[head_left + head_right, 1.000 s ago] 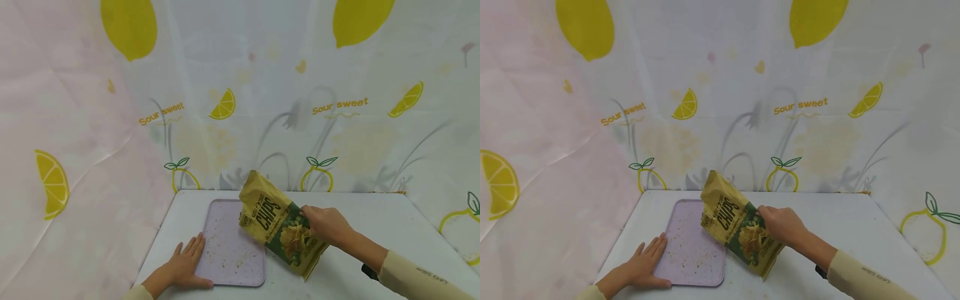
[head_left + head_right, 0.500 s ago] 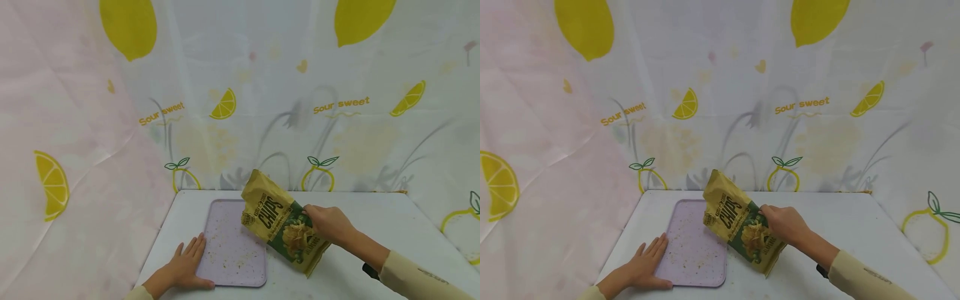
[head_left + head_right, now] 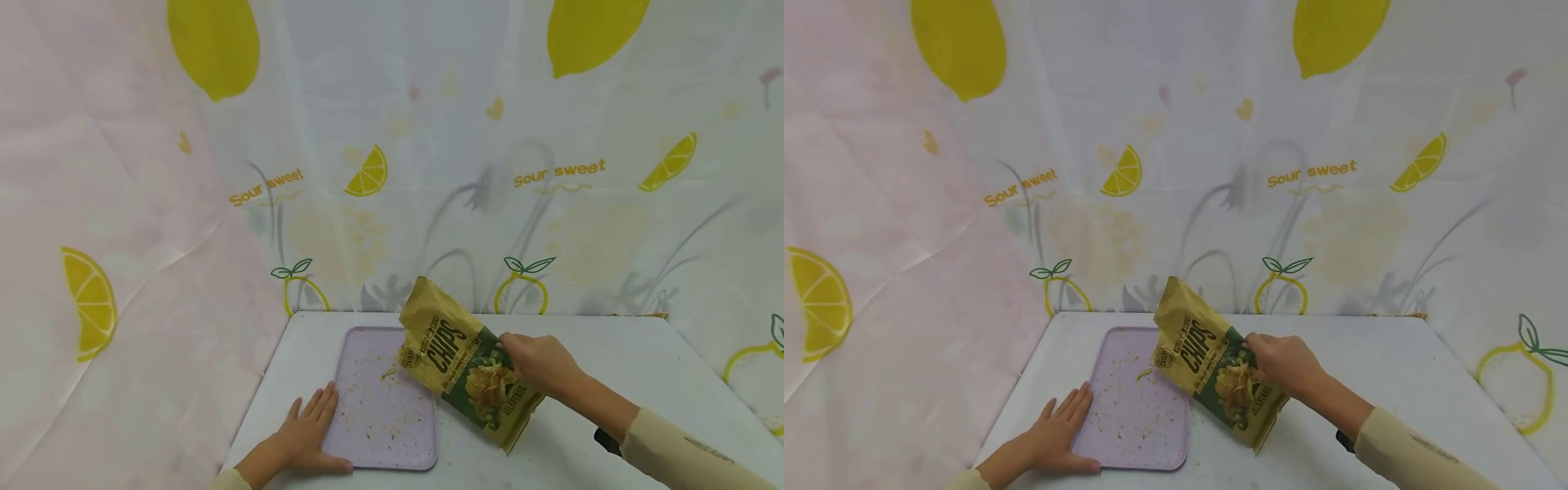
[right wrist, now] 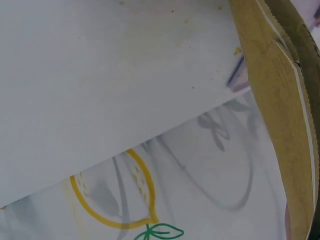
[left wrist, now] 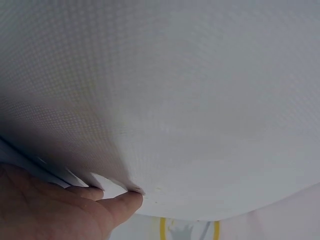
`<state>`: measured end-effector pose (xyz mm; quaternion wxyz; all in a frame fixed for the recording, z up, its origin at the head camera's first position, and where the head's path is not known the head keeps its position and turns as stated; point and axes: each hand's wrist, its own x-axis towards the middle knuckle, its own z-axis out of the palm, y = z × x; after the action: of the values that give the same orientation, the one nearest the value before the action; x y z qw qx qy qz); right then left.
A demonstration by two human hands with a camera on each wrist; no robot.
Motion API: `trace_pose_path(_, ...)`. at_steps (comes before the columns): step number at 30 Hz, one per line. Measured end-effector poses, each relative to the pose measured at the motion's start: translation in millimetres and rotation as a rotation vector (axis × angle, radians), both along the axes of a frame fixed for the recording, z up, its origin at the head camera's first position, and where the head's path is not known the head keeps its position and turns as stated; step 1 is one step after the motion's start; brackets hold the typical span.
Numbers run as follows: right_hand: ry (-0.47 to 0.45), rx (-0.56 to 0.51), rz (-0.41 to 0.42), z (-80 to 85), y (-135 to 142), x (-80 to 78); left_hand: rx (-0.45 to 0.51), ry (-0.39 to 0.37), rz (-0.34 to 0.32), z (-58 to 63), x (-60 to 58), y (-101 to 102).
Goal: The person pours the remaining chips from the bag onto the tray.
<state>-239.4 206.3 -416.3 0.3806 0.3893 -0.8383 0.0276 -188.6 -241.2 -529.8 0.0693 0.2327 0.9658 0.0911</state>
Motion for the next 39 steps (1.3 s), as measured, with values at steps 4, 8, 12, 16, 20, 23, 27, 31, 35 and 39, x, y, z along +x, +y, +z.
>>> trace_pose_path(4, 0.001, -0.027, -0.003, 4.0, 1.5, 1.4, -0.010, -0.001, 0.004, 0.8, 1.0, 1.2)
trace_pose_path(8, 0.038, -0.108, 0.034, 6.7, 1.7, -0.6, -0.017, -0.005, 0.005, 0.6, 0.7, 0.7)
trace_pose_path(12, 0.035, -0.077, 0.067, 4.9, -1.2, -0.4, -0.004, 0.017, 0.003, -2.1, -0.8, -0.8)
trace_pose_path(16, 0.002, -0.020, 0.046, 0.2, -1.3, 3.1, 0.042, 0.041, -0.013, -8.0, -1.9, -1.0)
trace_pose_path(20, -0.017, -0.040, 0.028, -2.6, 0.7, 4.2, 0.042, 0.039, -0.006, -9.4, -1.5, -0.6)
trace_pose_path(23, 0.004, -0.055, 0.028, -2.4, 1.6, 3.4, 0.029, 0.039, 0.000, -8.1, -1.0, -0.8)
trace_pose_path(27, 0.039, -0.120, 0.024, -0.8, 0.5, 0.7, 0.007, 0.030, 0.000, -5.9, -1.3, -1.9)
trace_pose_path(31, 0.002, -0.090, 0.034, -0.9, -5.2, -0.4, 0.001, 0.041, 0.006, -5.2, -2.2, -3.1)
trace_pose_path(35, -0.026, -0.040, 0.031, -3.2, -8.9, 1.8, 0.015, 0.038, 0.004, -4.4, -0.9, -2.0)
trace_pose_path(39, -0.017, -0.048, 0.029, -2.6, -8.2, 3.0, 0.009, 0.031, 0.004, -5.5, -0.1, -0.6)
